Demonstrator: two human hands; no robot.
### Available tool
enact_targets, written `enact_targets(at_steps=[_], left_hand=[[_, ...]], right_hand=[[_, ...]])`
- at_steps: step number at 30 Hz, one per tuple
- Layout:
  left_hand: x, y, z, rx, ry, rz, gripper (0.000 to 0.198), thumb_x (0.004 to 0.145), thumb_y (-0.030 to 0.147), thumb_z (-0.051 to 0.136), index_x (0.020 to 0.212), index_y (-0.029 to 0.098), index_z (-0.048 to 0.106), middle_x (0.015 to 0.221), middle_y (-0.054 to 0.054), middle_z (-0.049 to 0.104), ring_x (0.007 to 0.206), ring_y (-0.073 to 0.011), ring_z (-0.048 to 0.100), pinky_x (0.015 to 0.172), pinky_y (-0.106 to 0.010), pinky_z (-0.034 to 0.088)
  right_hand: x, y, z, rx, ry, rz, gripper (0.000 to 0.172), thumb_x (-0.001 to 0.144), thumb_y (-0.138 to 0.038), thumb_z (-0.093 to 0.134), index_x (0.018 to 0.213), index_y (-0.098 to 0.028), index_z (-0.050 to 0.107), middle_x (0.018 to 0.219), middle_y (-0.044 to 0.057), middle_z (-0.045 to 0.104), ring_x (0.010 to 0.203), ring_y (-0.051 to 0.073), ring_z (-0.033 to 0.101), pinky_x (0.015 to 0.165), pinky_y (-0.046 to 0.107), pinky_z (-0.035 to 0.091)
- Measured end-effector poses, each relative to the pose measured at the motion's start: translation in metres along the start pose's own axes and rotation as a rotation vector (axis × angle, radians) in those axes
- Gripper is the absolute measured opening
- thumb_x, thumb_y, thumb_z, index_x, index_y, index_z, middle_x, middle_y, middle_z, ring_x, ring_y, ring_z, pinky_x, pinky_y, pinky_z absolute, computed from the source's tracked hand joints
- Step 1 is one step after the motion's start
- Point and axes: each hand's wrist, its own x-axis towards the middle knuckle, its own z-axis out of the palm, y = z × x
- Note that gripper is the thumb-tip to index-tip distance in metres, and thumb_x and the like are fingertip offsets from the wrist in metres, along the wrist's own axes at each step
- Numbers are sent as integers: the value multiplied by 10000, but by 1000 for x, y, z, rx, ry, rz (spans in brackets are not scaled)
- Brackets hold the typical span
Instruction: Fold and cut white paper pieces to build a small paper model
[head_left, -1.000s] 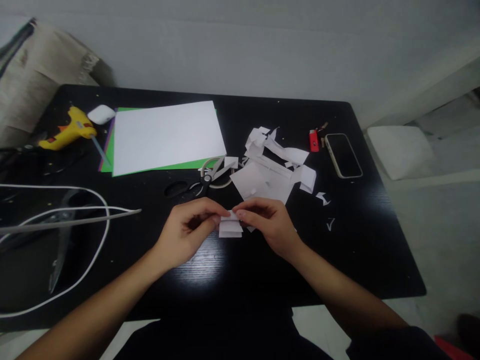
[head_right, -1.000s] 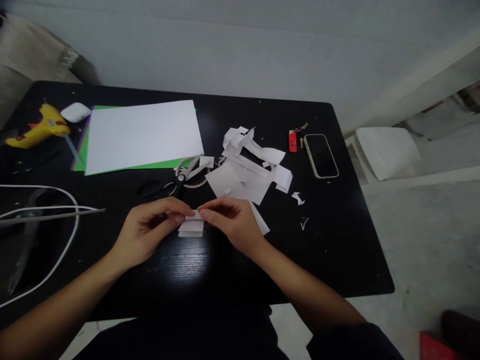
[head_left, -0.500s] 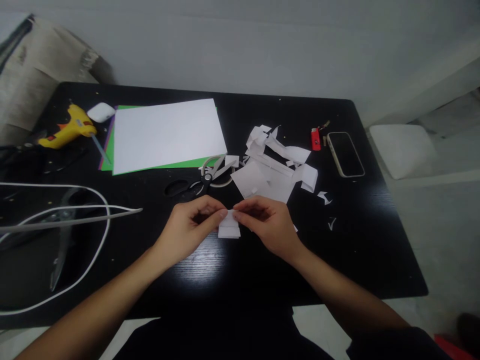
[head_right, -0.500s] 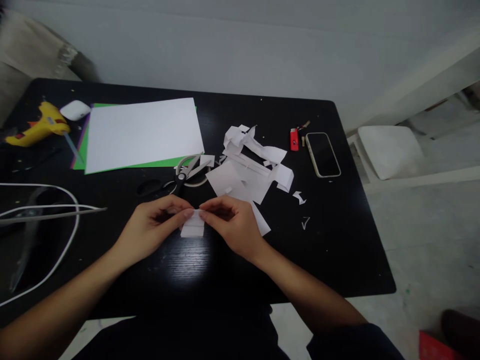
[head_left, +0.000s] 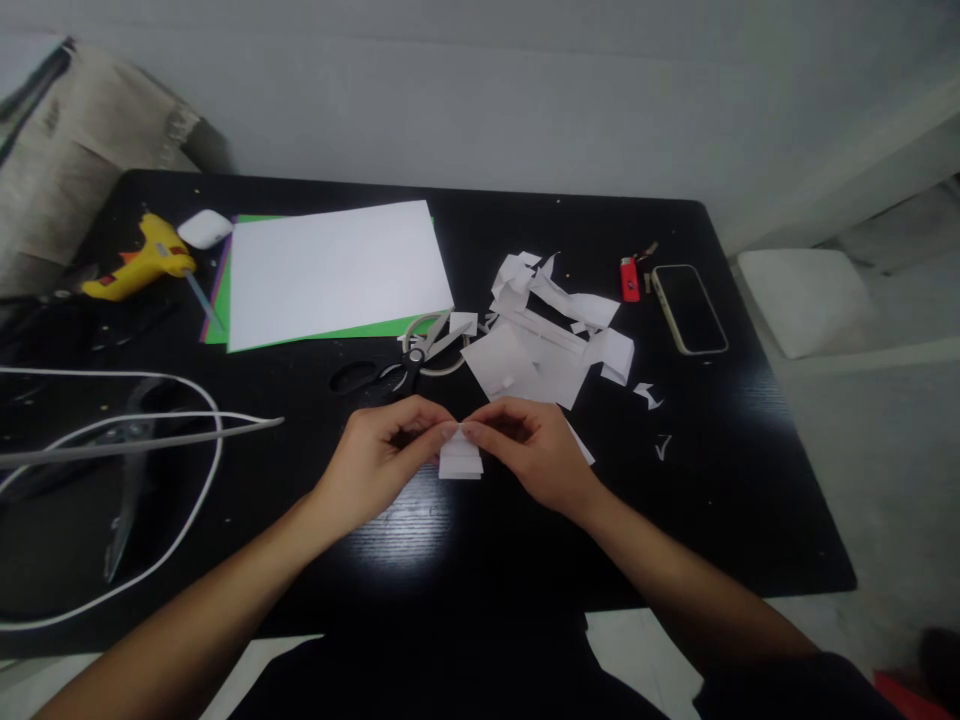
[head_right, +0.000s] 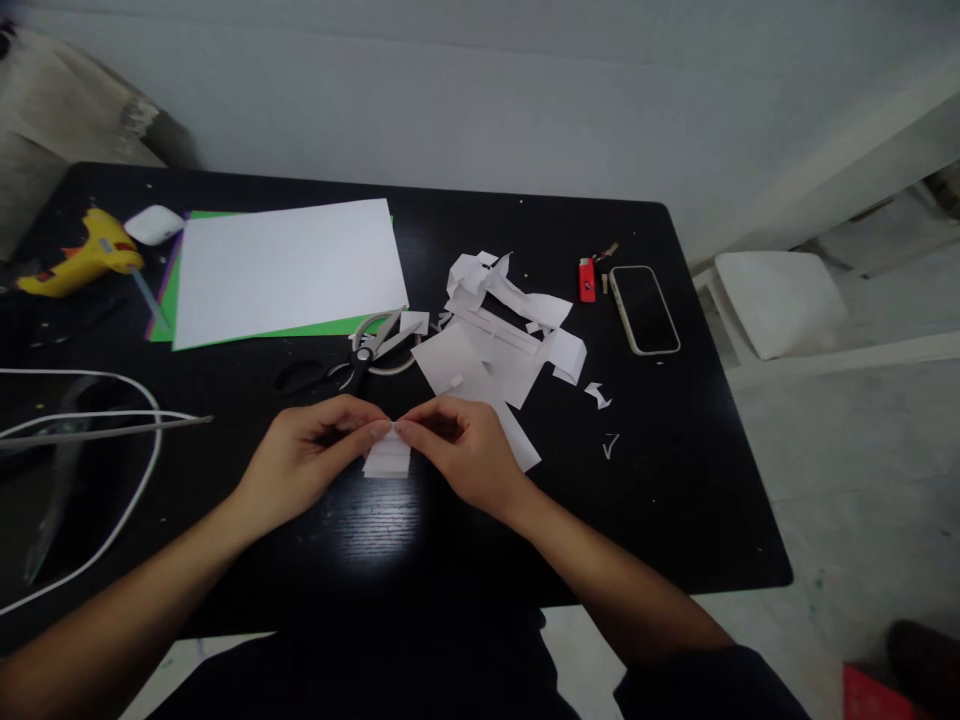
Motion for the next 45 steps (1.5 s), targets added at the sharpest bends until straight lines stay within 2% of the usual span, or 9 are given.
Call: enact_targets(at_steps=[5,10,14,21,27,32,36,40,45], left_hand=[[0,1,0,3,10,0,109,971,275,702,922,199,762,673,35,709,605,-99,668,577,-174,518],[0,-1,0,36,50,29,108,974,286,705,941,204,767,712,20,729,626,-107,680,601,-190,530],[1,-1,2,-41,53,14,98,966,285,711,968,201,762,737,7,739,648,-123,698,624,-211,562],[4,4,-2,-187,4,-60,81,914,253,752,945,199,804,829,-29,790,713,-152,725,642,-233,575],[3,6,-6,-191,-28,-57,116,931,210,696,965,200,806,881,-41,796,780,-163,735,702,-252,582],[2,6,-2,-164,-2,-24,95,930,239,715,958,194,794,890,-41,786,754,-148,723,689,-244,576],[2,3,1,-139,68,-20,100,895,259,779,976,201,767,834,-15,769,717,-141,719,664,-232,569],[0,2,0,-78,142,13,181,891,270,792,1066,225,780,890,-14,777,744,-138,710,705,-243,569],[-1,5,-1,-57,148,8,92,908,263,767,985,216,780,783,9,742,681,-125,672,660,-232,536]], right_hand=[[0,-1,1,16,22,-18,154,860,-382,829,854,-228,816,816,14,798,771,172,739,739,298,588],[2,2,0,99,-30,38,174,837,-368,850,918,-227,790,825,6,782,762,161,730,717,283,581],[2,1,-2,134,-56,78,152,828,-318,839,935,-229,778,808,0,779,743,161,728,717,295,588],[3,0,-3,310,-67,142,69,823,-239,792,885,-251,818,813,-17,778,742,144,726,726,289,623],[3,1,-4,401,-75,190,123,857,-322,766,894,-231,841,872,26,792,813,173,750,747,311,647],[1,2,-3,250,-16,96,210,779,-305,888,965,-248,808,868,4,786,799,161,747,727,284,635],[2,5,-1,163,41,32,277,772,-302,903,1014,-247,781,928,20,782,917,193,757,861,345,640],[4,8,1,225,21,-15,310,737,-308,930,1003,-254,780,1084,31,757,1067,215,725,1007,397,611],[2,8,0,49,74,-132,132,828,-237,847,948,-278,811,980,19,672,919,178,677,850,339,609]])
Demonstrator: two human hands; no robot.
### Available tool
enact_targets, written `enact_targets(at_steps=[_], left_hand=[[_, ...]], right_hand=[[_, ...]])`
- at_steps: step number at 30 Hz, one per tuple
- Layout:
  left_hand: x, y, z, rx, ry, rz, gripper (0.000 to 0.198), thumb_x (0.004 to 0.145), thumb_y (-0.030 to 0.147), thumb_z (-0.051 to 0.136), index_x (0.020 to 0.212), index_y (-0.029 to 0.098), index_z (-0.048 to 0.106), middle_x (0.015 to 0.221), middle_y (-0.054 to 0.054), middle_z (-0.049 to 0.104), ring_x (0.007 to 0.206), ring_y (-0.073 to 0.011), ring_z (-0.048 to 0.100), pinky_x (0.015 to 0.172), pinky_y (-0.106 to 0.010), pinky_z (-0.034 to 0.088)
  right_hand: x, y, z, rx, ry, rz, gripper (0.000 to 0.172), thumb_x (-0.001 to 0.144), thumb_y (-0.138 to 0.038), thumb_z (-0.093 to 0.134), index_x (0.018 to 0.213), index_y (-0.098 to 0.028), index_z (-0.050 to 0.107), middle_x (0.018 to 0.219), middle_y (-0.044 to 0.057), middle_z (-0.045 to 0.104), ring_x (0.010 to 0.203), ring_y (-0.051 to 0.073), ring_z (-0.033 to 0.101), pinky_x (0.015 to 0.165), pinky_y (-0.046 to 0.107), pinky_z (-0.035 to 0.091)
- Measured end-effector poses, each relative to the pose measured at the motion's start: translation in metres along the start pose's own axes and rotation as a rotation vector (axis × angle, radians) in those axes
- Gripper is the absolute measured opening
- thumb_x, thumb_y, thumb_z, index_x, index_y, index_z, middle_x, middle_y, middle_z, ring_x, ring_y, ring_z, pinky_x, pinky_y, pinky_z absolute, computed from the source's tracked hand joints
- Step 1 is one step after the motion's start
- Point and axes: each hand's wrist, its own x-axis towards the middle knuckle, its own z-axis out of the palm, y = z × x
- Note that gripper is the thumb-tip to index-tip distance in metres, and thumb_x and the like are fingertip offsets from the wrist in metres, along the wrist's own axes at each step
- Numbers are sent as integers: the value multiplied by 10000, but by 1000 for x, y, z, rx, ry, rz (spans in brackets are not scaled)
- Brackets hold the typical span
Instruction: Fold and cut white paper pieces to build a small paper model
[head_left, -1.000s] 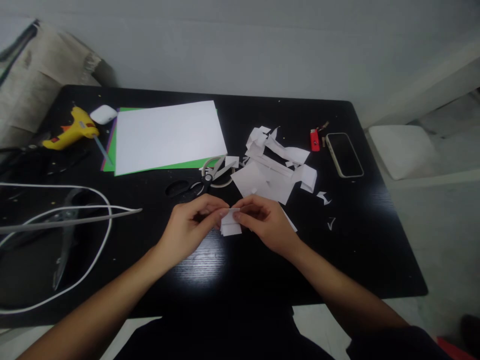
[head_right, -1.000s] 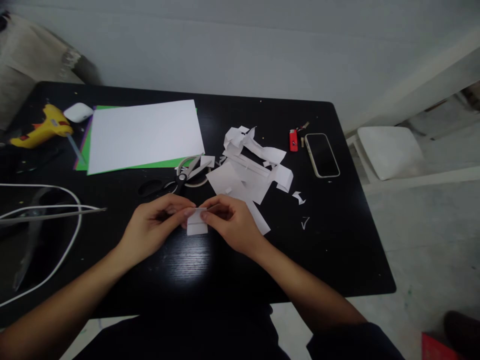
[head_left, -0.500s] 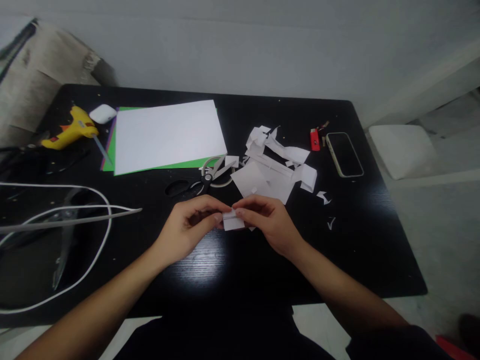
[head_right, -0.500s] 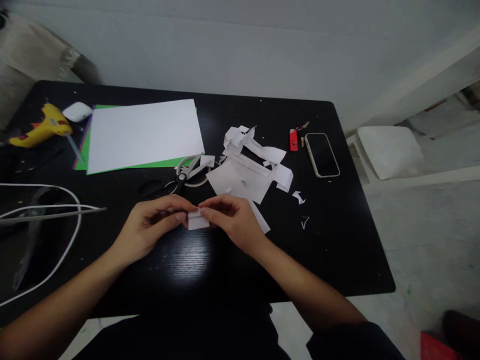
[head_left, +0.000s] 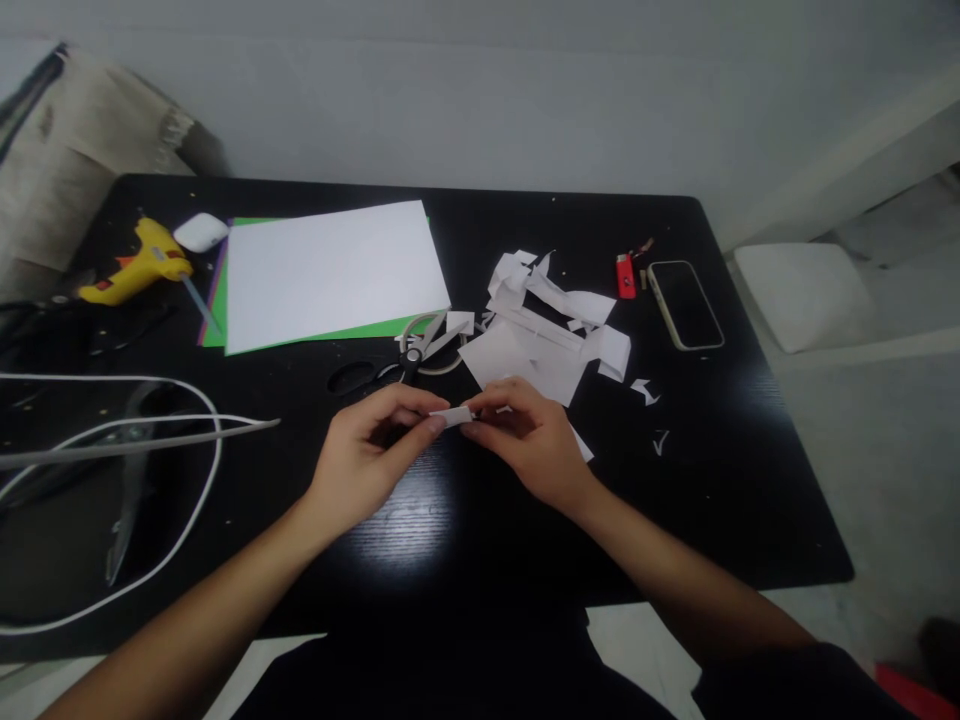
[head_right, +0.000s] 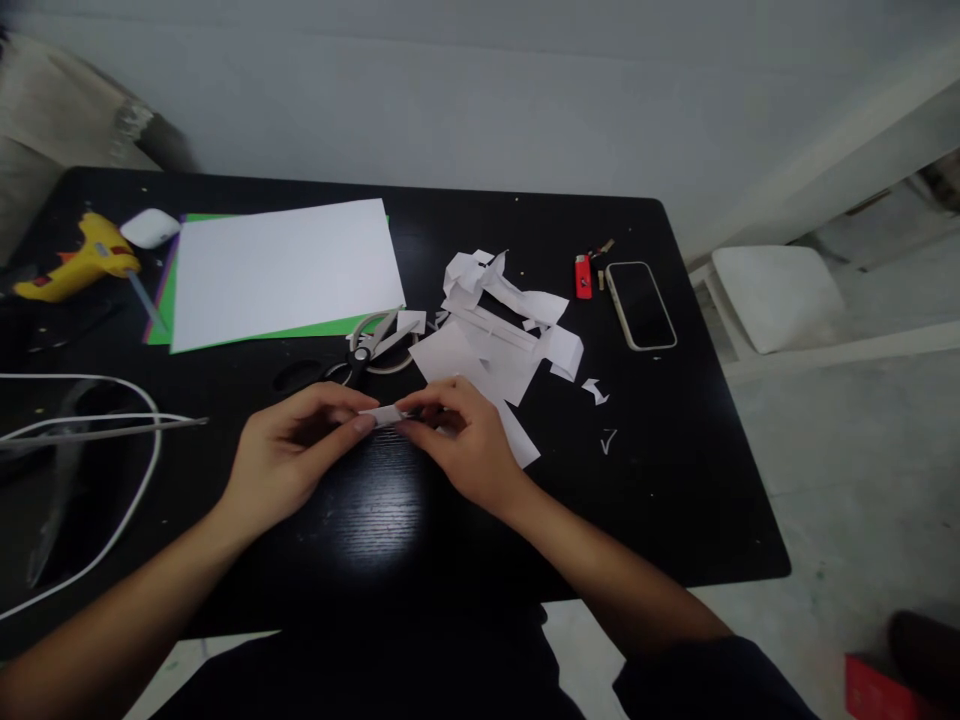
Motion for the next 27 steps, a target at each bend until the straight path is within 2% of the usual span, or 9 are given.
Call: enact_targets(at_steps=[3,7,13,17,21,27], left_hand=[[1,2,1,-16,-22,-24,77,913,264,752,959,203,760,761,11,732,675,-128,670,645,-228,533],[3,1,2,-21,-43,-25,91,919,277,738,961,196,748,793,-3,723,695,-137,666,674,-244,547],[4,-5,4,-32,-58,21,101,922,293,740,928,193,727,1014,-60,705,812,-156,665,698,-256,544],[2,-7,4,-87,-68,-37,117,940,295,736,990,195,704,960,-36,714,782,-142,671,723,-257,553],[0,-10,4,-44,-72,-34,145,944,303,747,1027,198,692,914,-22,721,759,-133,670,709,-248,542],[-3,-14,4,77,-98,101,149,928,264,771,1047,206,704,964,-20,712,794,-121,668,741,-238,553]], right_hand=[[-2,-3,1,-46,12,-25,64,874,-224,791,912,-272,809,949,25,688,870,178,678,790,335,596],[-3,-5,3,37,-16,-17,58,868,-221,785,914,-256,793,962,25,757,940,198,730,895,366,620],[-5,-6,6,215,-73,83,274,803,-247,859,1061,-266,766,1052,26,788,1024,217,766,976,410,644],[-7,-6,8,265,-87,65,330,763,-211,892,1063,-255,763,1091,28,785,1048,209,761,994,390,642],[-8,-6,8,237,-37,57,257,791,-216,882,1019,-252,769,1030,14,791,1003,190,768,976,359,640],[-7,-7,6,154,57,41,182,816,-273,883,957,-246,770,949,13,795,926,187,775,912,343,636]])
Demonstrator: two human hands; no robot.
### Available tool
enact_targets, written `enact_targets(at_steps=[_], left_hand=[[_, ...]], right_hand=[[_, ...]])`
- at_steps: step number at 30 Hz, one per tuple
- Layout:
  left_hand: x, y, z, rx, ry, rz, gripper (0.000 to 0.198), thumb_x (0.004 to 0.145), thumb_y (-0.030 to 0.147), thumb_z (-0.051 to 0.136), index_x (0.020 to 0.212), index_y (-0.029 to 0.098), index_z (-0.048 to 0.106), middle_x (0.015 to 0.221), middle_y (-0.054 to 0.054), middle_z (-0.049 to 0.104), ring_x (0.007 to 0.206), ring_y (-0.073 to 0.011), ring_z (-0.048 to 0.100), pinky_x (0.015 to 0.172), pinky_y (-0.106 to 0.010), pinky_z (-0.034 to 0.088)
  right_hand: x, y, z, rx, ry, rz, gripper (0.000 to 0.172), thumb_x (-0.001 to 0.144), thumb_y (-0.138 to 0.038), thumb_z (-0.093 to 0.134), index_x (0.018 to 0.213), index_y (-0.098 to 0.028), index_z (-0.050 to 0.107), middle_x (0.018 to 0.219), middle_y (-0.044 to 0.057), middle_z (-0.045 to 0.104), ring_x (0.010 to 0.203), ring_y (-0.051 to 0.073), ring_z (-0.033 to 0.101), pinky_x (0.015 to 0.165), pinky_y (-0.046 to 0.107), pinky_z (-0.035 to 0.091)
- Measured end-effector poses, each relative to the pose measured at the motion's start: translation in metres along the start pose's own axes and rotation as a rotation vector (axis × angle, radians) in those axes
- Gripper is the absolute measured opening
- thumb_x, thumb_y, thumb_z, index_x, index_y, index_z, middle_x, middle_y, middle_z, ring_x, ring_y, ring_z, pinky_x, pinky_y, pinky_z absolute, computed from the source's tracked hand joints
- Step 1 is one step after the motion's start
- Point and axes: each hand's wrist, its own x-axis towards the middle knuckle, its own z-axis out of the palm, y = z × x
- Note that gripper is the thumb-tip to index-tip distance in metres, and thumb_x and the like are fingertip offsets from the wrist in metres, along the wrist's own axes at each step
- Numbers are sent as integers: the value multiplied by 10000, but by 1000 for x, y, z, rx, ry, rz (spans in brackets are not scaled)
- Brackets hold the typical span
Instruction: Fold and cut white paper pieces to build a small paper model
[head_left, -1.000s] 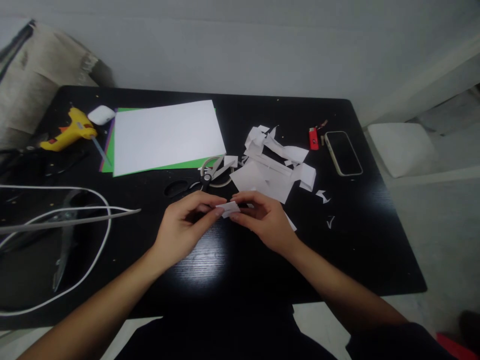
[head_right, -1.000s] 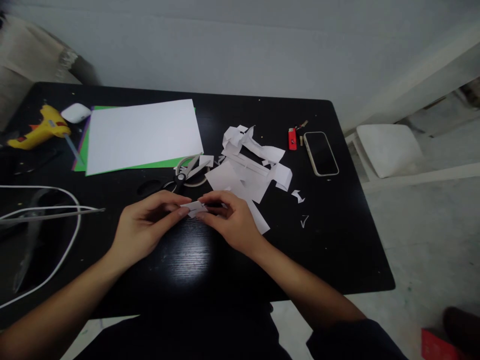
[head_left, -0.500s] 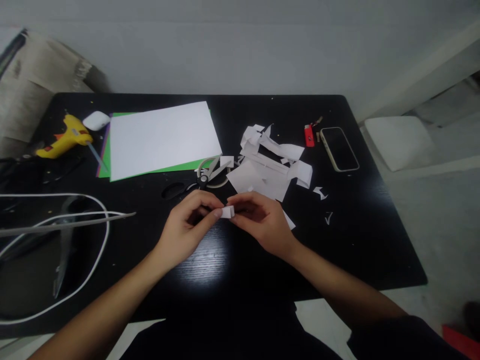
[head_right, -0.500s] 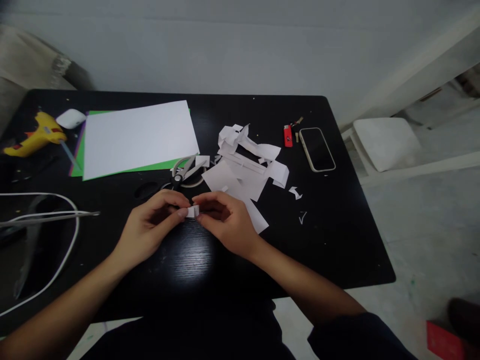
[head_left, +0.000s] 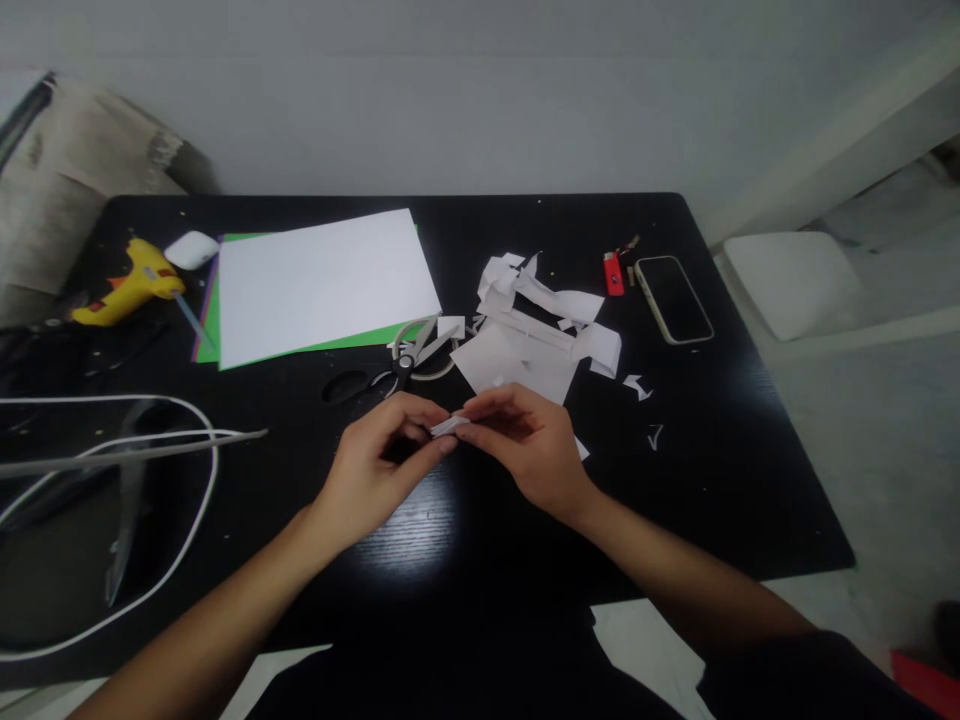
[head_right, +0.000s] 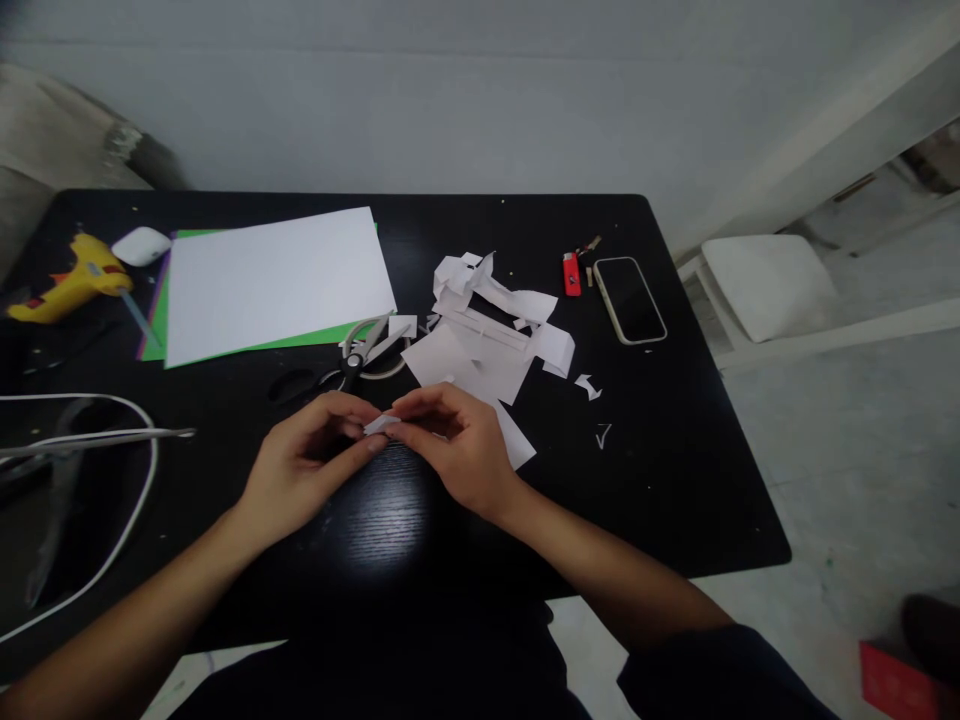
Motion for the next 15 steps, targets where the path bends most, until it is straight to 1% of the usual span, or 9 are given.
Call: enact_targets(at_steps=[3,7,11,13,15], left_hand=[[0,3,0,-18,-16,-6,122,949,269,742,1041,196,709,949,-25,732,798,-125,691,740,-234,564],[3,8,-1,-167,-33,-94,104,993,281,678,997,187,720,846,-6,742,729,-114,707,690,-213,570],[6,9,-2,-296,-42,-175,99,937,270,757,957,179,724,800,2,747,721,-114,721,708,-209,586],[6,8,-2,-351,-49,-199,115,917,261,781,973,177,725,809,-1,756,733,-118,728,725,-215,594],[6,7,-2,-390,-48,-209,135,903,250,797,992,177,727,822,-4,762,746,-121,733,736,-219,599]], right_hand=[[2,2,-1,-1,10,2,215,789,-284,912,943,-245,767,909,7,797,902,188,778,880,334,637],[4,5,-2,15,-17,-18,185,817,-279,889,971,-243,792,937,18,801,897,194,778,876,353,649],[5,7,-2,65,-24,-63,144,810,-243,888,929,-259,810,1091,31,775,1014,203,758,917,357,648],[5,7,-1,77,-23,-67,165,802,-226,892,937,-270,808,1078,24,763,1023,197,749,902,342,650],[4,6,-1,66,-36,-42,200,803,-222,891,977,-274,808,1012,16,765,987,188,749,893,338,650]])
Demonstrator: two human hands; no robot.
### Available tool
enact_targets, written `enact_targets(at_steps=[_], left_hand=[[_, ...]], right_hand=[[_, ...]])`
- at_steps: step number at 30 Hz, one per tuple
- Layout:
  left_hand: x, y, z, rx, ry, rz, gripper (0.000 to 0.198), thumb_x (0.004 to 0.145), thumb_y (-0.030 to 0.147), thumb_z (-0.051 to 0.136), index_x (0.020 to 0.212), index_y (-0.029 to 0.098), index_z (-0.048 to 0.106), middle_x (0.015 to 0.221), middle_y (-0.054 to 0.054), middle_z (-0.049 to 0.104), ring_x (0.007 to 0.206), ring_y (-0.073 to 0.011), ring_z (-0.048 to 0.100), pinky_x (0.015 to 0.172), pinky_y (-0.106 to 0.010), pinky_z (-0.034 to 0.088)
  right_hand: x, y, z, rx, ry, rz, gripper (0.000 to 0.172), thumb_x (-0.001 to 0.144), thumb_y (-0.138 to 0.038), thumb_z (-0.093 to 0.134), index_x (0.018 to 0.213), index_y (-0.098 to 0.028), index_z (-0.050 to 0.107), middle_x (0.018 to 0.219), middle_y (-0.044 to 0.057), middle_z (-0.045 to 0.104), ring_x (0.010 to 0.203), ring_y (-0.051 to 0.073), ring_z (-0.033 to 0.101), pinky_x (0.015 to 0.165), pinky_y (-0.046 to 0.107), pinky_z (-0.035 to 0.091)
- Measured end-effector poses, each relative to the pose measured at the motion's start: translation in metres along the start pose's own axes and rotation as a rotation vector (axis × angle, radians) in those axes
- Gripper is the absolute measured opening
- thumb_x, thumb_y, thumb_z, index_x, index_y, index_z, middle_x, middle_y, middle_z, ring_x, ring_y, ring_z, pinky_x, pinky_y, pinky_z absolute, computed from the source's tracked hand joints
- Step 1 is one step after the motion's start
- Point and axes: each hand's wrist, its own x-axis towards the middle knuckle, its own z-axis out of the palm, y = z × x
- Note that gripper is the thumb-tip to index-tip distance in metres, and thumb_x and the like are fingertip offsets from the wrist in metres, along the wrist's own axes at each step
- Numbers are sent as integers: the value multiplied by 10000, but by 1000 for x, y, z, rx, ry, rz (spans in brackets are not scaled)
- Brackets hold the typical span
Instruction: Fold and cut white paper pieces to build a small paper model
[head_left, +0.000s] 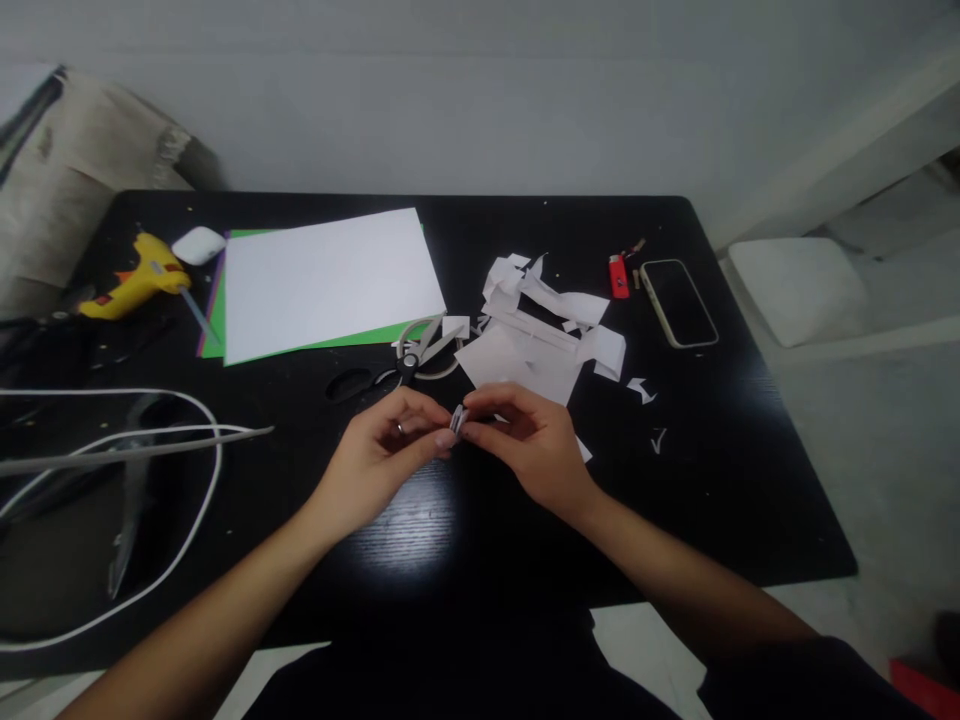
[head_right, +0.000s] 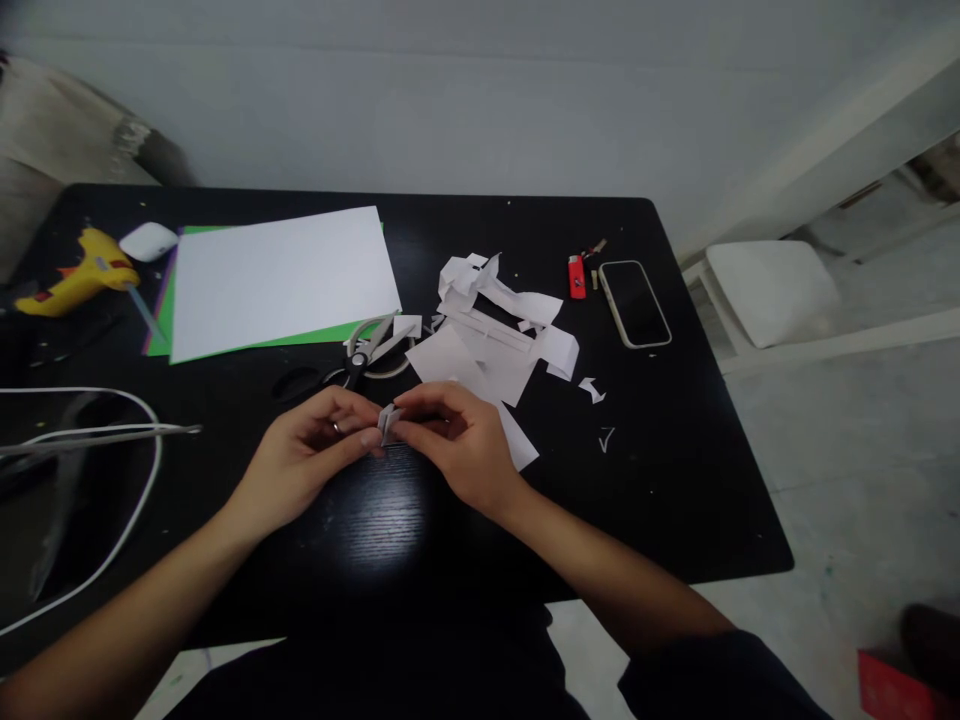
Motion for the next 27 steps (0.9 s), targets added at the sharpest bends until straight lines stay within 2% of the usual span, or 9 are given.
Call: enact_targets(at_steps=[5,9,13,18,23,27], left_hand=[[1,0,0,-6,27,17,163,891,229,809,1038,188,752,910,-16,788,797,-118,739,778,-214,605],[1,1,1,8,37,49,195,893,247,807,1079,198,779,982,-37,802,835,-141,750,834,-255,624],[0,0,0,28,46,56,221,892,262,810,1105,209,787,1027,-47,800,892,-161,759,864,-273,628],[0,2,-1,53,31,76,188,918,223,771,1105,211,786,991,-37,788,858,-145,751,852,-258,622],[-1,5,-1,78,31,107,121,926,179,747,1042,206,770,967,-20,781,851,-126,745,821,-216,605],[-2,3,-3,54,24,95,144,916,179,766,1056,210,749,980,-20,782,869,-133,752,806,-215,602]], right_hand=[[-1,-1,0,7,-22,59,288,773,-238,918,1034,-263,799,993,15,782,964,187,755,908,349,653],[0,0,0,50,-12,64,365,743,-240,941,1067,-262,773,1023,11,786,1003,185,756,923,337,650],[0,1,-1,-20,25,49,330,755,-244,930,1039,-260,764,962,5,784,940,182,757,869,332,647],[-1,-2,-1,-72,45,19,280,772,-216,904,1009,-255,761,896,-6,764,863,168,750,835,329,635],[-3,-4,2,-85,59,-14,217,794,-197,876,974,-255,768,885,-11,752,842,159,745,826,318,631],[-4,-5,3,-112,78,-16,173,791,-206,878,921,-253,772,892,-7,751,838,160,741,790,306,629]])
